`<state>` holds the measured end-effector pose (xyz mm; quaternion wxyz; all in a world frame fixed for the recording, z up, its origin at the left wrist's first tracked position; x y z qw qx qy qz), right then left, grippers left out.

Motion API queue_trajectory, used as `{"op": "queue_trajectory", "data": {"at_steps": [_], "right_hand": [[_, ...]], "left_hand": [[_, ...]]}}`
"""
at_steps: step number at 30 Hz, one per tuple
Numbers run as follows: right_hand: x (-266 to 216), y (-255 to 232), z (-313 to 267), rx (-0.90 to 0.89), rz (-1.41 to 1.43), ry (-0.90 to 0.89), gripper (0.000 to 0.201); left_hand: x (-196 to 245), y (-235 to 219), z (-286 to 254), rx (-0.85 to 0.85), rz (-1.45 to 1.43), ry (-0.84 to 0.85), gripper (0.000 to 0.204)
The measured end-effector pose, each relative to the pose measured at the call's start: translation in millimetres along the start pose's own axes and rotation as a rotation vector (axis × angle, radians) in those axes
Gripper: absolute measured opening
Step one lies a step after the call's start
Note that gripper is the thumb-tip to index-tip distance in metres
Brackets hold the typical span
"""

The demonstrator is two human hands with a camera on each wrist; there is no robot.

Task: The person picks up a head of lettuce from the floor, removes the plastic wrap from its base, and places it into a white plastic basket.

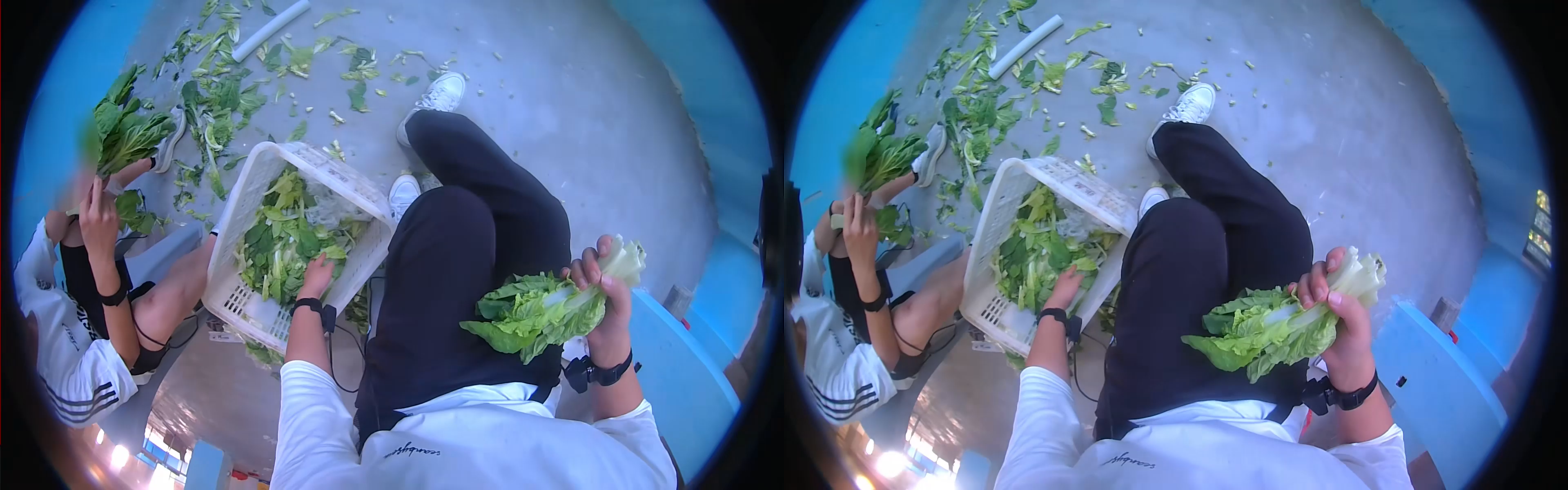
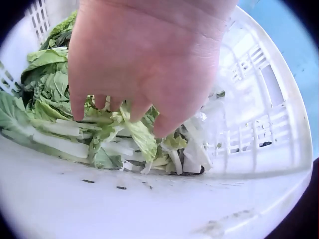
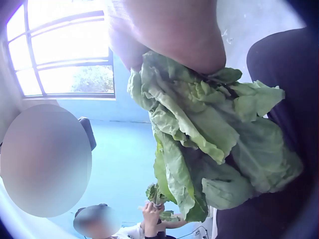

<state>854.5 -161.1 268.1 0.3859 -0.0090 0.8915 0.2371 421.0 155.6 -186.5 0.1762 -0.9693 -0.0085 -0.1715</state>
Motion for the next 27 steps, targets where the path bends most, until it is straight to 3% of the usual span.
{"op": "queue_trajectory", "data": {"at_steps": [3, 6, 10, 13, 14, 18, 21, 22, 27], "right_hand": [[-0.6, 0.7, 4.0, -0.002, -0.014, -0.012, 0.038], [-2.4, 1.1, -1.2, 0.010, -0.035, -0.021, 0.037], [1.1, 7.2, -17.2, 0.002, -0.058, -0.010, 0.039], [4.5, 12.7, -29.2, -0.041, -0.074, -0.024, 0.039], [5.0, 14.2, -34.7, -0.052, -0.082, -0.030, 0.038], [6.7, 11.0, -57.8, -0.074, -0.081, -0.046, 0.041], [4.2, 8.8, -72.5, -0.086, -0.092, -0.052, 0.042], [4.2, 8.3, -76.5, -0.097, -0.087, -0.051, 0.042], [8.3, 1.2, -110.2, -0.163, -0.073, -0.042, 0.039]], "left_hand": [[-26.5, 3.4, 28.7, 0.069, -0.094, -0.013, 0.059], [-23.5, 1.6, 8.6, 0.003, -0.357, -0.062, 0.045], [0.2, -45.4, -45.9, 0.307, -0.285, 0.032, 0.032], [-29.4, -61.3, -65.6, 0.515, -0.494, -0.091, 0.023], [-33.1, -63.1, -73.1, 0.467, -0.436, -0.136, 0.018], [-37.5, -68.7, -100.3, 0.410, -0.485, -0.003, 0.018], [-44.1, -75.4, -112.6, 0.407, -0.599, 0.055, 0.021], [-48.1, -69.1, -112.9, 0.290, -0.759, 0.015, 0.028], [-12.5, -65.9, -162.4, 0.150, -0.932, 0.093, 0.035]]}}
Point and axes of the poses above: each hand's wrist, its own z-axis towards the middle knuckle, its own y-axis out of the palm, x = y × z, the point moved 10 cm from there along z, towards the middle knuckle, and after that the axes turned 1 degree about -x, right-handed, at the moved point
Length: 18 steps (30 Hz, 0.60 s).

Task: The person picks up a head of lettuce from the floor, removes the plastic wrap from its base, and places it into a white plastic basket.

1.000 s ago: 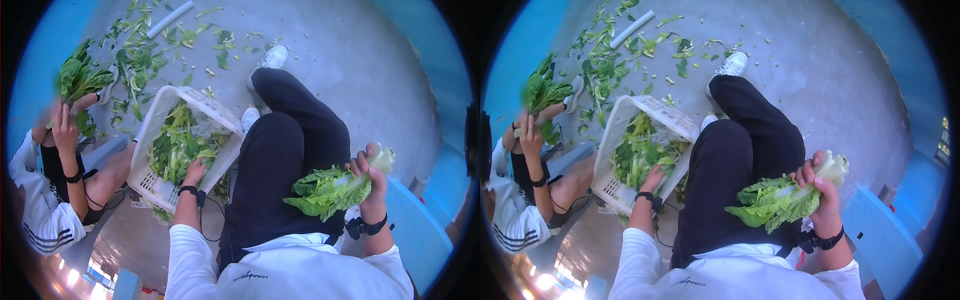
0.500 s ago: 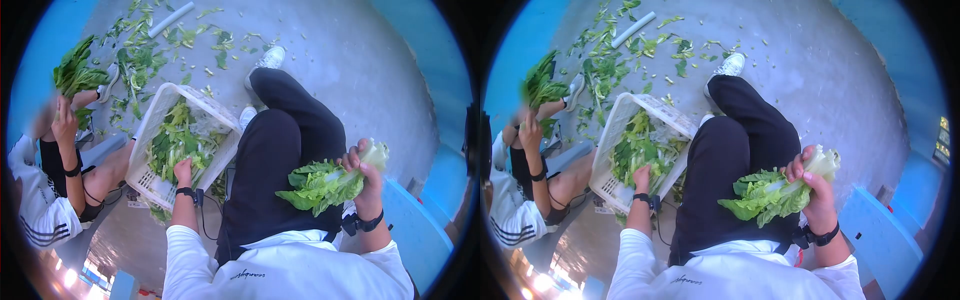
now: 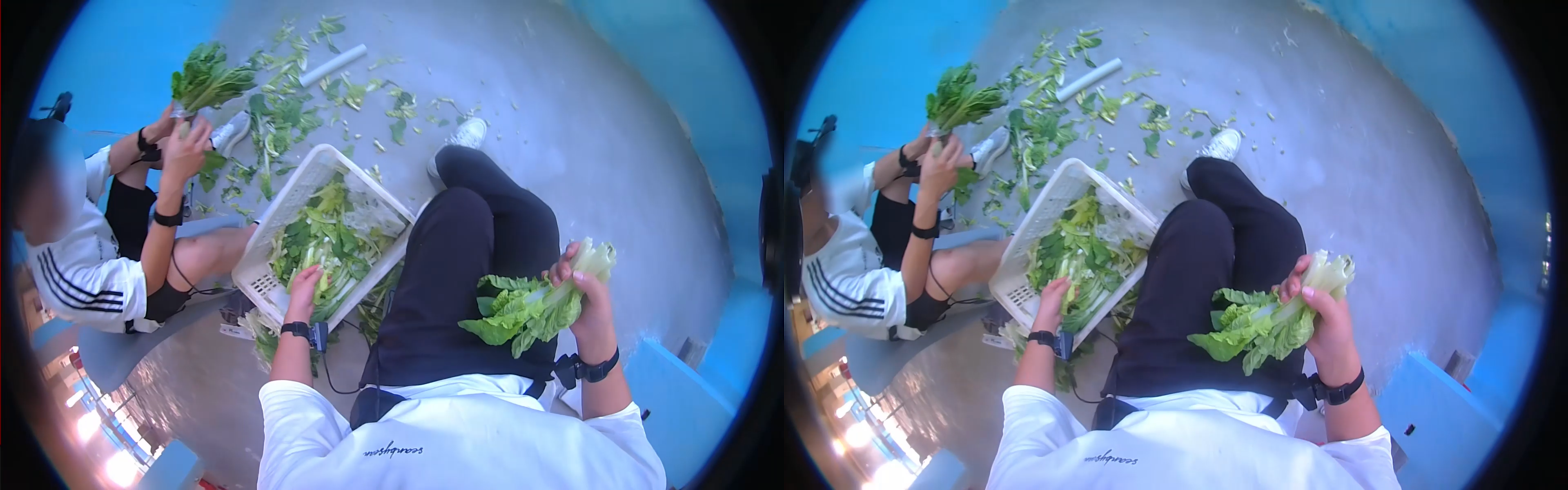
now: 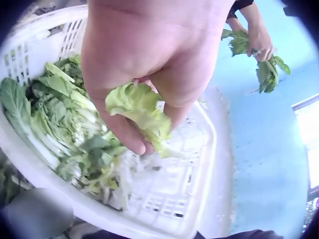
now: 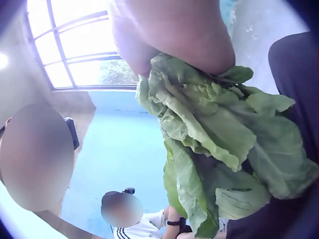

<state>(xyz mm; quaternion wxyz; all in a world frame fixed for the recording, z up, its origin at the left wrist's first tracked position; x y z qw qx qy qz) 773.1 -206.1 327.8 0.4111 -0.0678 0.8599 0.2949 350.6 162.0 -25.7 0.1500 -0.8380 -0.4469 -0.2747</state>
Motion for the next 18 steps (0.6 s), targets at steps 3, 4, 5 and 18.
{"op": "queue_trajectory", "data": {"at_steps": [3, 4, 5, 18], "right_hand": [[1.3, 3.5, -16.2, -0.048, -0.025, 0.047, 0.036], [0.4, 4.3, -18.6, -0.061, -0.024, 0.048, 0.036], [0.2, 4.5, -19.5, -0.075, -0.023, 0.050, 0.036], [51.1, 87.4, -72.1, -0.429, -0.238, 0.137, 0.046]], "left_hand": [[36.0, 39.6, -32.9, -0.123, -0.052, 0.074, 0.036], [42.6, 46.9, -39.3, -0.133, -0.061, 0.087, 0.036], [47.8, 52.9, -42.8, -0.144, -0.070, 0.099, 0.036], [209.5, 285.3, -318.4, -0.459, 0.102, 0.612, 0.036]]}}
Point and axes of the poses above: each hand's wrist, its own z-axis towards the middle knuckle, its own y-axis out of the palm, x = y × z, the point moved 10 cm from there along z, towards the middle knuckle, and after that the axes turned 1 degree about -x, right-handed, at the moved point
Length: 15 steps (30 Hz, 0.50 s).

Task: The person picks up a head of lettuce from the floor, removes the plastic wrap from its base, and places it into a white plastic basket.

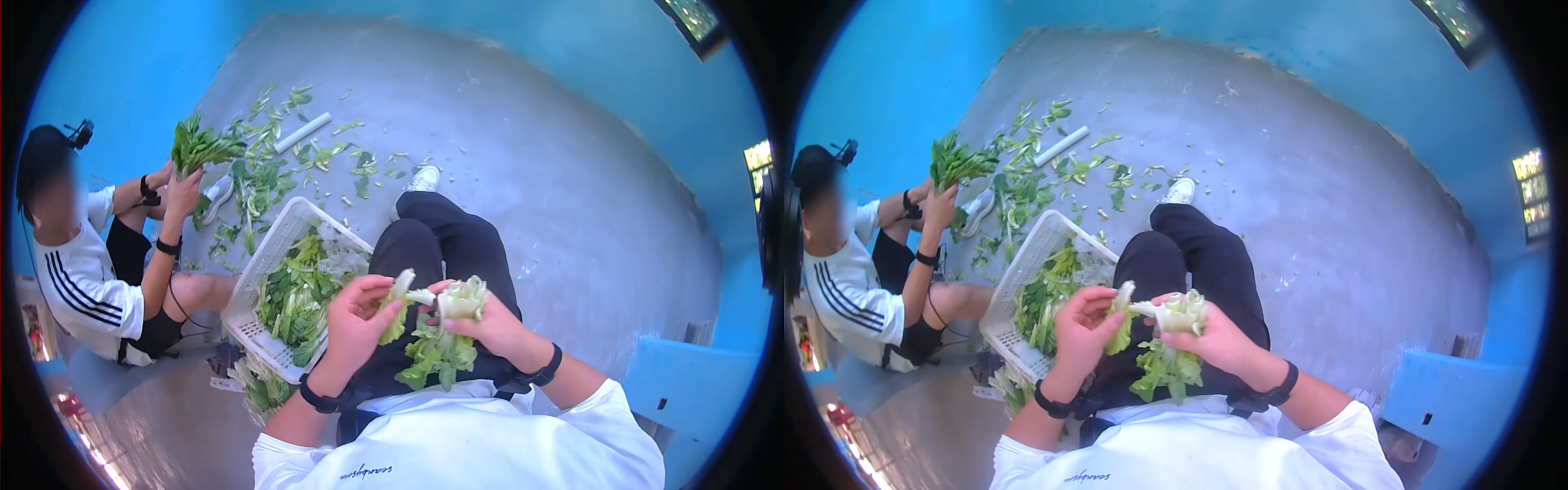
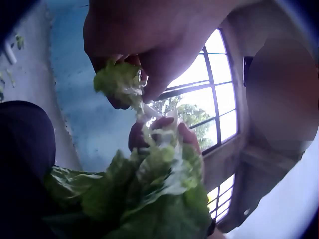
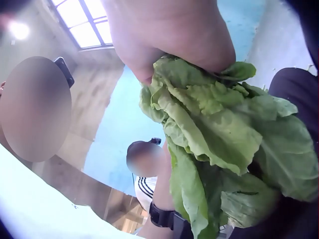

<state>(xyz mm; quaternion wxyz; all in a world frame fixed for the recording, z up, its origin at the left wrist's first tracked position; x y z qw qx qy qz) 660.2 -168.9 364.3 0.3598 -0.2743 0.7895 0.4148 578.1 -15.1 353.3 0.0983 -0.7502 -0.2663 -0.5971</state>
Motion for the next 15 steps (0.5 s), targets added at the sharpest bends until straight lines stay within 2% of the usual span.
{"op": "queue_trajectory", "data": {"at_steps": [1, 5, 8, 11, 15], "right_hand": [[-5.9, 6.1, -1.0, 0.036, 0.075, -0.087, 0.039], [-7.4, -11.5, -7.4, 0.195, -0.101, -0.032, 0.025], [-10.6, -12.9, -10.1, 0.208, -0.051, -0.054, 0.025], [-9.3, -8.3, -10.5, 0.146, -0.043, -0.065, 0.025], [-0.3, -11.0, -17.1, 0.131, 0.136, -0.018, 0.023]], "left_hand": [[4.8, 10.3, -4.2, -0.014, 0.078, 0.023, 0.035], [8.2, 28.7, -11.7, -0.094, 0.292, 0.098, 0.031], [3.8, 34.5, -17.6, -0.099, 0.267, 0.089, 0.030], [-15.9, 33.7, -17.5, -0.164, 0.115, -0.003, 0.029], [-22.0, 25.8, -17.9, -0.131, -0.115, -0.088, 0.027]]}}
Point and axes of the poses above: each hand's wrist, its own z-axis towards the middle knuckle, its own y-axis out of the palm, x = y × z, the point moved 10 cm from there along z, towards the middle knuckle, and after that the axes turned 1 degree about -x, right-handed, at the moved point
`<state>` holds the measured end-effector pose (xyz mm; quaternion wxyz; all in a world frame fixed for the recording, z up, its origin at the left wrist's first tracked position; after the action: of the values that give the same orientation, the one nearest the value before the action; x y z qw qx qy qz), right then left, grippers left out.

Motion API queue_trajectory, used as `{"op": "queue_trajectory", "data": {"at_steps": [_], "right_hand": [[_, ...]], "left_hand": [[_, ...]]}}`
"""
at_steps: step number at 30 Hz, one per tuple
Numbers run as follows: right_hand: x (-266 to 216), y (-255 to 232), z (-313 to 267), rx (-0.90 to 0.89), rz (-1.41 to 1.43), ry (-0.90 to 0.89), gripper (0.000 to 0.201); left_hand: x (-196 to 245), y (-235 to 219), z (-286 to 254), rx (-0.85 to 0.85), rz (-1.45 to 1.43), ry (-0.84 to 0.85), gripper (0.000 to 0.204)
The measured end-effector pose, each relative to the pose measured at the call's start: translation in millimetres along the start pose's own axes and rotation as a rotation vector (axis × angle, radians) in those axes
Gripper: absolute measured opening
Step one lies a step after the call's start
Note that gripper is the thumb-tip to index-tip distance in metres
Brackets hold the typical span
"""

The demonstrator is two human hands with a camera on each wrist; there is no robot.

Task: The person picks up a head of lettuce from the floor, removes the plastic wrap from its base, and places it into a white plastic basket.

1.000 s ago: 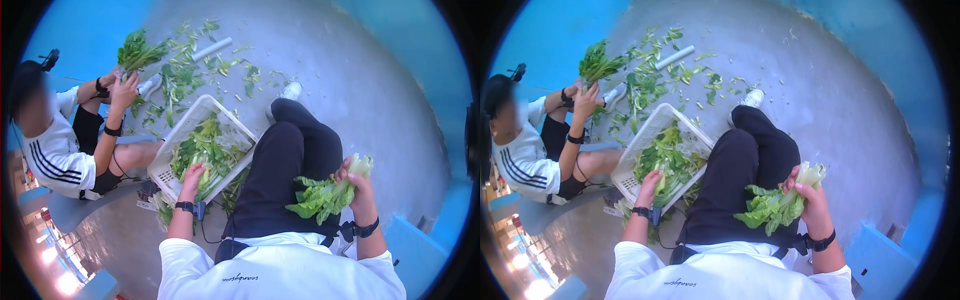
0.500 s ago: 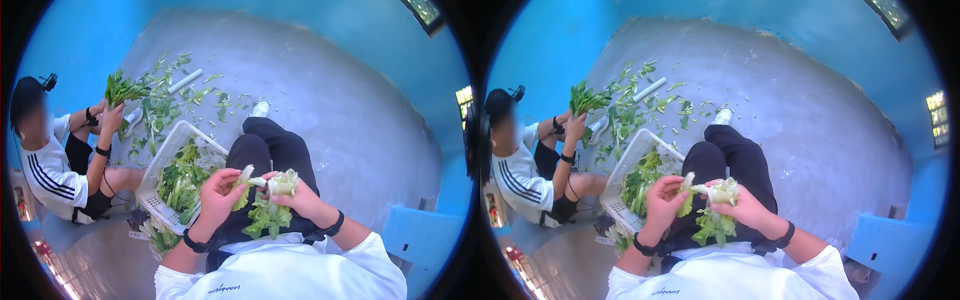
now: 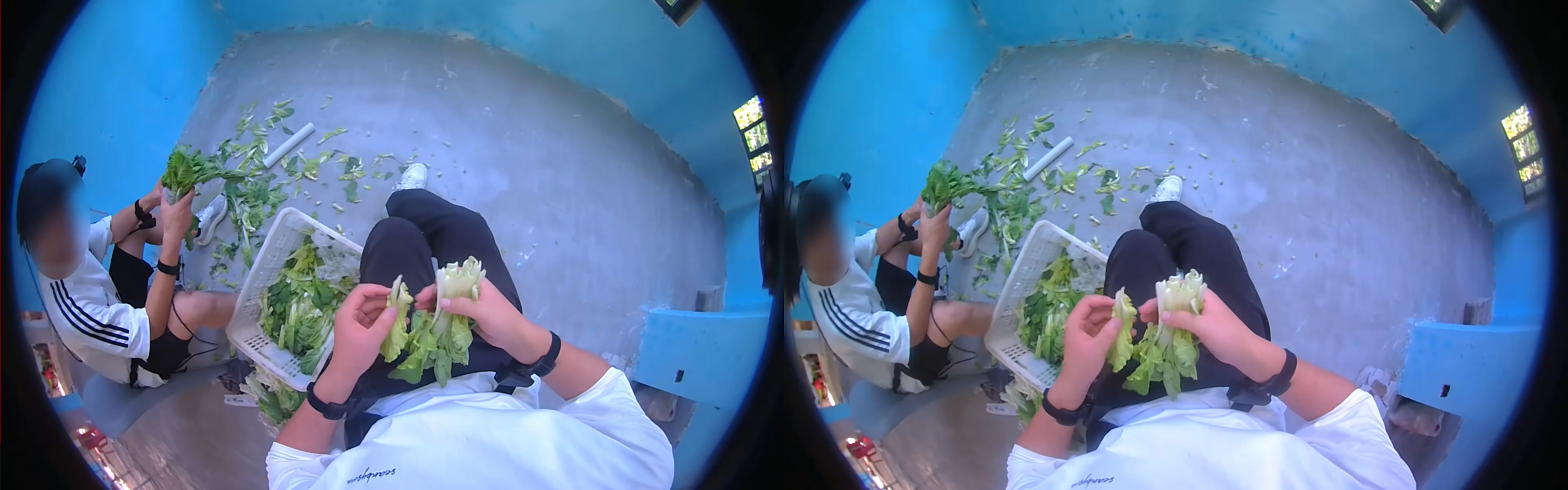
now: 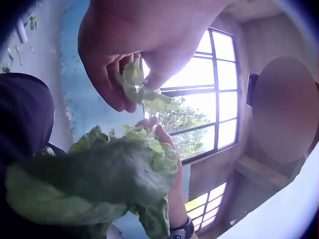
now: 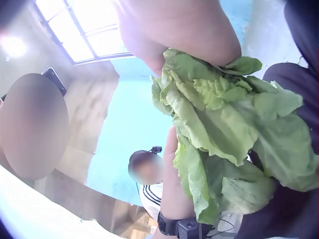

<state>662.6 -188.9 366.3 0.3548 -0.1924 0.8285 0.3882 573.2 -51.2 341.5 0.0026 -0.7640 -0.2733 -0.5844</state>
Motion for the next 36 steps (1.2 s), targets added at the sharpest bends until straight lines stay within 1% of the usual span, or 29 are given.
{"op": "queue_trajectory", "data": {"at_steps": [2, 4, 7, 8, 11, 12, 15, 18, 19, 22, 25, 26, 28, 29, 30, 31, 32, 33, 34, 35, 36], "right_hand": [[10.4, -10.4, -0.6, 0.020, 0.067, 0.015, 0.022], [15.1, -13.6, 5.7, 0.035, 0.030, 0.001, 0.022], [13.3, -3.5, 15.0, 0.073, 0.043, -0.012, 0.025], [10.5, 3.8, 18.3, 0.081, 0.058, -0.022, 0.026], [14.0, 3.6, 23.4, 0.086, 0.058, -0.043, 0.029], [13.4, 2.8, 23.6, 0.095, 0.044, -0.047, 0.029], [10.5, -4.0, 25.1, 0.165, 0.047, -0.049, 0.031], [10.6, -10.3, 35.1, 0.227, 0.099, -0.015, 0.031], [12.0, -11.9, 39.2, 0.244, 0.122, 0.001, 0.030], [12.1, -8.9, 41.8, 0.218, 0.162, -0.070, 0.028], [17.1, 0.7, 50.8, 0.107, 0.182, -0.089, 0.026], [20.3, 1.9, 54.4, 0.101, 0.166, -0.057, 0.026], [24.8, 5.0, 65.2, 0.088, 0.134, 0.005, 0.025], [25.0, 2.3, 69.3, 0.110, 0.122, 0.008, 0.025], [24.8, -2.9, 71.9, 0.132, 0.110, 0.011, 0.025], [25.1, -9.1, 74.1, 0.153, 0.098, 0.013, 0.025], [22.8, -25.9, 73.0, 0.244, 0.055, -0.013, 0.026], [18.3, -42.5, 71.7, 0.294, 0.022, -0.042, 0.025], [8.1, -44.3, 70.9, 0.312, 0.029, -0.042, 0.023], [5.6, -47.7, 72.7, 0.297, 0.036, -0.044, 0.025], [5.1, -48.8, 75.8, 0.264, 0.056, -0.051, 0.028]], "left_hand": [[0.5, -3.5, 1.3, 0.030, 0.023, 0.000, 0.026], [1.8, -6.1, 3.3, 0.076, 0.027, 0.006, 0.023], [12.4, -4.4, 6.3, 0.107, 0.107, 0.124, 0.025], [10.2, -4.6, 6.0, 0.115, 0.064, 0.149, 0.026], [19.0, 6.3, 2.6, 0.139, 0.361, 0.241, 0.025], [18.9, 6.1, 0.7, 0.159, 0.401, 0.246, 0.026], [47.8, 21.4, -7.4, 0.101, 0.577, 0.531, 0.028], [78.1, 34.4, -6.8, 0.074, 0.824, 0.651, 0.028], [77.0, 35.7, -6.3, 0.063, 0.821, 0.652, 0.027], [67.7, 38.1, -7.1, 0.023, 0.822, 0.670, 0.027], [71.9, 48.8, -7.2, -0.051, 0.914, 0.753, 0.029], [70.2, 49.0, -8.7, -0.066, 0.915, 0.767, 0.031], [72.4, 45.2, -8.5, -0.084, 0.898, 0.707, 0.032], [74.2, 41.8, -8.2, -0.093, 0.889, 0.677, 0.033], [74.9, 39.4, -6.5, -0.142, 0.885, 0.672, 0.038], [76.2, 39.7, -1.9, -0.198, 0.852, 0.670, 0.040], [77.6, 40.9, 5.9, -0.253, 0.817, 0.668, 0.041], [77.3, 38.5, 14.9, -0.307, 0.781, 0.665, 0.042], [73.1, 27.5, 23.0, -0.325, 0.748, 0.649, 0.044], [63.4, 6.2, 29.4, -0.284, 0.712, 0.583, 0.041], [50.4, -25.0, 37.5, -0.171, 0.740, 0.460, 0.039]]}}
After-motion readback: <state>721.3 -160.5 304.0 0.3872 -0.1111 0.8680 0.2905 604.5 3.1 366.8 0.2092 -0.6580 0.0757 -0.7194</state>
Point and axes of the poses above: each hand's wrist, its own z-axis towards the middle knuckle, its own y-axis out of the palm, x = y × z, the point moved 10 cm from there along z, towards the middle knuckle, and after that the axes turned 1 degree about -x, right-handed, at the moved point
